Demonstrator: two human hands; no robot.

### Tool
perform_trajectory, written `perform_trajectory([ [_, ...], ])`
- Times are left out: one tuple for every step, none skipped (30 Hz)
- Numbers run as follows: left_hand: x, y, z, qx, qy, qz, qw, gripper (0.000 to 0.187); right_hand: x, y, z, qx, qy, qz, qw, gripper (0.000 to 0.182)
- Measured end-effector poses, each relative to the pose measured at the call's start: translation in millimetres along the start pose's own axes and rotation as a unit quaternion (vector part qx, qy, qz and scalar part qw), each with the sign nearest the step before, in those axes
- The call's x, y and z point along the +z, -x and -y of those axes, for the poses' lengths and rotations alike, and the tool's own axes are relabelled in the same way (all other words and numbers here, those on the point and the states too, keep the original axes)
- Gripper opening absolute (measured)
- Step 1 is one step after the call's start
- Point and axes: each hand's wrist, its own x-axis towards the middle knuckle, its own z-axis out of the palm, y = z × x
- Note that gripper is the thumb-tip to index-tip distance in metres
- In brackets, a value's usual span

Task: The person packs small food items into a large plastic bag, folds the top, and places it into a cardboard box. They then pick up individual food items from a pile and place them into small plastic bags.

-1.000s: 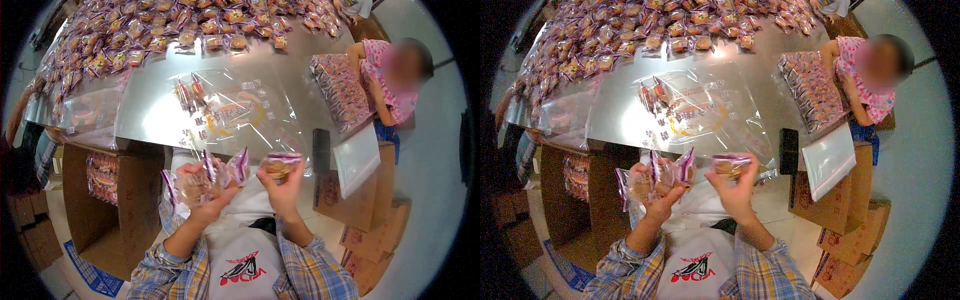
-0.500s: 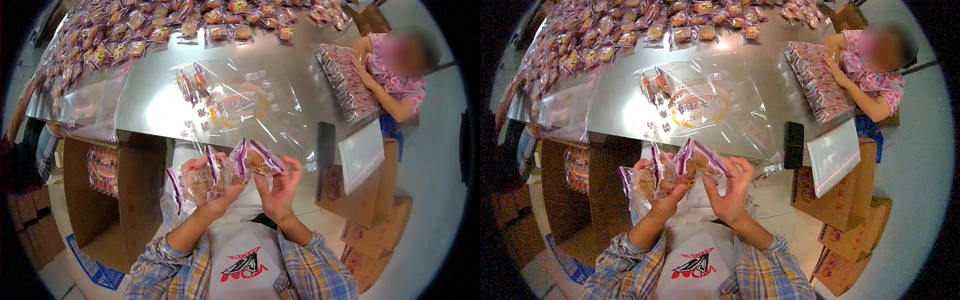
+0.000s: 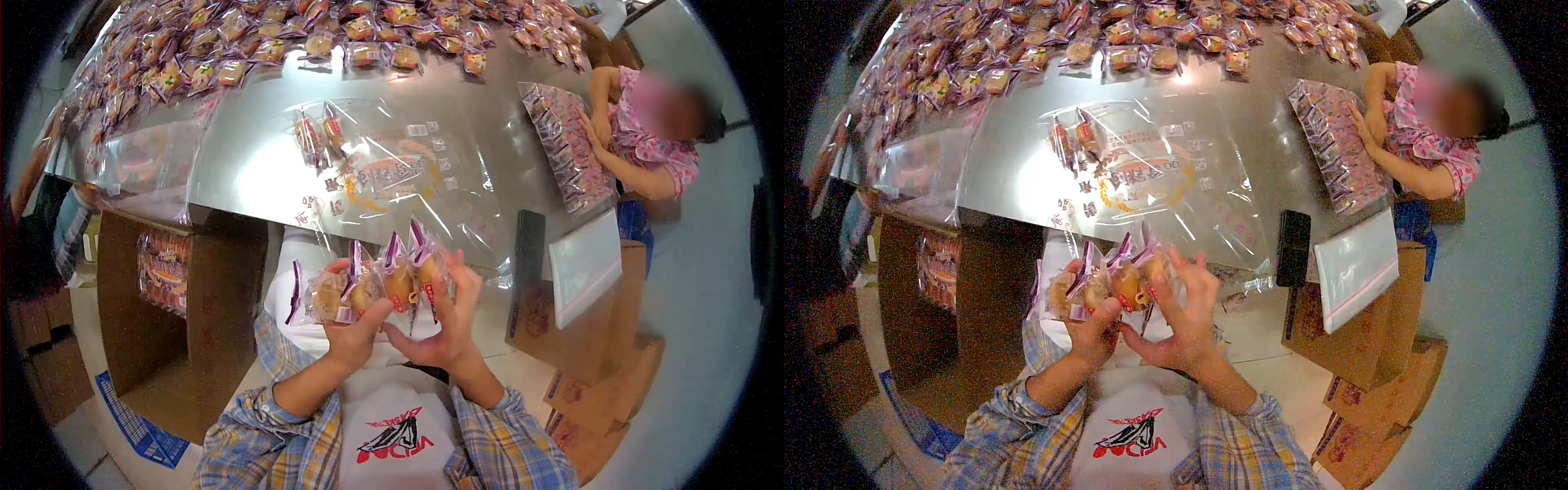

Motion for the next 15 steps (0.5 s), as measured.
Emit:
perform_trajectory([
  [-1.6,-0.5,-0.3,-0.031,0.023,0.004,0.999,0.075,-2.4,-1.7,-3.4,-0.022,0.018,0.002,1.0,0.103],
  [-2.8,-1.1,-0.6,-0.061,0.046,0.009,0.997,0.076,-3.4,-2.8,-5.1,-0.044,0.038,0.003,0.998,0.104],
  [-2.5,-1.5,-0.8,-0.062,0.05,0.013,0.997,0.076,-2.5,-3.1,-5.7,-0.049,0.035,-0.003,0.998,0.103],
  [-2.4,-1.7,-0.6,-0.062,0.055,0.018,0.996,0.076,-0.5,-2.4,-7.0,-0.055,0.032,-0.009,0.998,0.103],
  [-2.6,-1.5,0.2,-0.062,0.059,0.021,0.996,0.076,1.4,-1.1,-8.4,-0.06,0.028,-0.015,0.998,0.102],
  [-5.1,-0.8,4.3,-0.061,0.07,0.025,0.995,0.077,3.5,1.2,-8.4,-0.045,0.015,-0.027,0.998,0.101],
  [-7.3,-1.4,8.8,-0.059,0.082,0.029,0.994,0.078,5.9,4.1,-7.7,-0.031,0.003,-0.039,0.999,0.099],
  [-8.9,-1.9,11.4,-0.058,0.093,0.034,0.993,0.078,8.1,6.5,-8.1,-0.018,-0.01,-0.051,0.998,0.098],
  [-10.2,0.4,12.2,-0.073,0.101,0.044,0.991,0.078,9.4,8.8,-9.1,-0.023,-0.007,-0.067,0.997,0.096],
  [-6.8,2.4,7.1,-0.09,0.109,0.054,0.989,0.079,9.7,11.4,-10.9,-0.027,-0.004,-0.082,0.996,0.093],
  [-3.8,4.1,2.0,-0.106,0.118,0.063,0.985,0.079,9.7,15.1,-13.7,-0.032,0.0,-0.098,0.995,0.091],
  [-2.1,5.4,-1.6,-0.123,0.101,0.057,0.986,0.081,10.8,25.7,-20.2,-0.009,-0.04,-0.099,0.994,0.081],
  [-0.1,6.0,-5.3,-0.138,0.107,0.057,0.983,0.081,8.7,24.5,-19.8,-0.014,-0.034,-0.1,0.994,0.08],
  [2.2,6.3,-8.7,-0.154,0.113,0.057,0.98,0.082,5.7,21.9,-18.5,-0.019,-0.027,-0.102,0.994,0.078],
  [3.9,6.1,-10.0,-0.17,0.118,0.058,0.977,0.082,3.6,20.3,-18.3,-0.025,-0.021,-0.103,0.994,0.077],
])
